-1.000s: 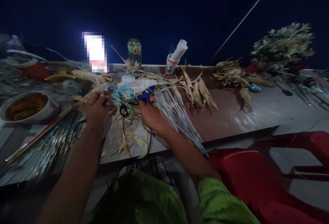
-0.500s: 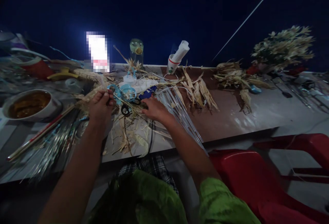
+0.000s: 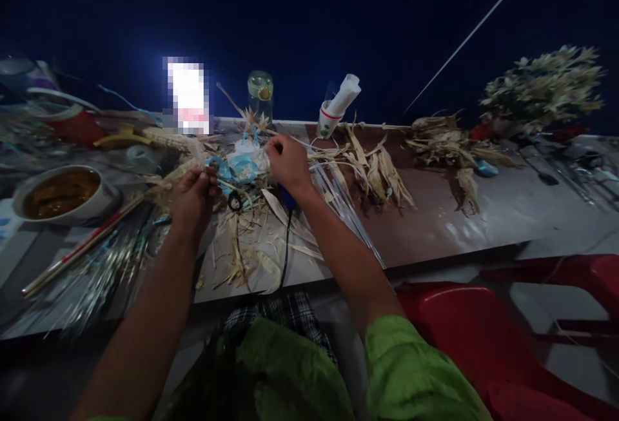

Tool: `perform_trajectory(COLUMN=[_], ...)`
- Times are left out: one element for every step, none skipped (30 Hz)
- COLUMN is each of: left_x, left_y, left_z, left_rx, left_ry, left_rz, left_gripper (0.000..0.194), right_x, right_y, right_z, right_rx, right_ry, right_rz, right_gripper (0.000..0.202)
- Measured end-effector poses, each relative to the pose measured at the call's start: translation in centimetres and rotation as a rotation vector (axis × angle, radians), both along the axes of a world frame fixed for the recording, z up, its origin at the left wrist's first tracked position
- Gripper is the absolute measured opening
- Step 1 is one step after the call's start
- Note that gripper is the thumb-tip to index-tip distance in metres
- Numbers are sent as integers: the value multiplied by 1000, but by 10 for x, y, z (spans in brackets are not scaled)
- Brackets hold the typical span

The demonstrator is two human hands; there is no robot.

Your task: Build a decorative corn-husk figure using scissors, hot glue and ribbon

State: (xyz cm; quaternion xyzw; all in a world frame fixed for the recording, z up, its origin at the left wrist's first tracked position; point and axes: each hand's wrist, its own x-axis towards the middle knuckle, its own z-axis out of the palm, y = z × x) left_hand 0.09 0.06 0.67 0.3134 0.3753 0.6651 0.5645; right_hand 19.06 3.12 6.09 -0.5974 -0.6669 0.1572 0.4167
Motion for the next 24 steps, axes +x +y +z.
perform_trajectory(left_x=[0,0,1,0,0,0,0,-1,-1,-1,-2,-2,-2,-2,-2,-2,-1,-1,0,1,1,2,3,3], left_y=[0,0,0,1,1,1,1,1,1,1,1,1,1,1,1,0,0,-1,-1,-2,-2,-3,-3,-4], left_z=[0,0,0,0,-1,-1,-2,-2,-3,-4,-5,-5,-5,-5,-5,-5,-4,-3,-2,-2,-1,0,0,1], left_rx=[0,2,4,6,10,14,17,17,14,11,9,10,17,28,36,41,44,43,42,44,48,52,55,55], left_ry=[-5,-7,-7,-5,-4,-2,1,5,11,17,23,26,25,21,17,15,20,31,46,57,63,63,59,53], left_rz=[4,12,16,15,15,13,8,3,-2,-5,-10,-17,-21,-22,-25,-29,-32,-36,-38,-37,-32,-24,-21,-21], left_gripper=[9,8,8,8,8,8,9,9,9,10,10,11,10,10,11,11,11,12,12,12,12,12,12,13], right_x=[1,1,1,2,2,3,4,6,9,13,17,21,25,29,32,33,33,30,25,19,13,6,-1,-6], right_y=[8,15,21,25,27,27,25,20,13,5,-5,-16,-27,-37,-48,-57,-65,-71,-76,-80,-82,-83,-82,-82], right_z=[0,1,1,2,2,3,3,4,5,6,7,9,11,13,15,16,16,14,10,4,-3,-11,-18,-24], right_rx=[34,73,110,142,166,177,179,176,176,185,206,242,284,328,356,346,297,203,69,-66,-177,-235,-252,-253], right_ry=[59,116,163,195,210,207,189,163,138,117,103,92,82,72,56,27,-21,-97,-199,-321,-451,-555,-632,-689], right_rz=[-7,-8,4,24,50,80,105,119,116,95,50,-16,-80,-141,-186,-208,-196,-138,-38,65,139,136,99,61], right_gripper=[19,20,21,22,25,28,31,32,31,29,26,25,24,23,22,23,25,28,30,32,32,31,31,30])
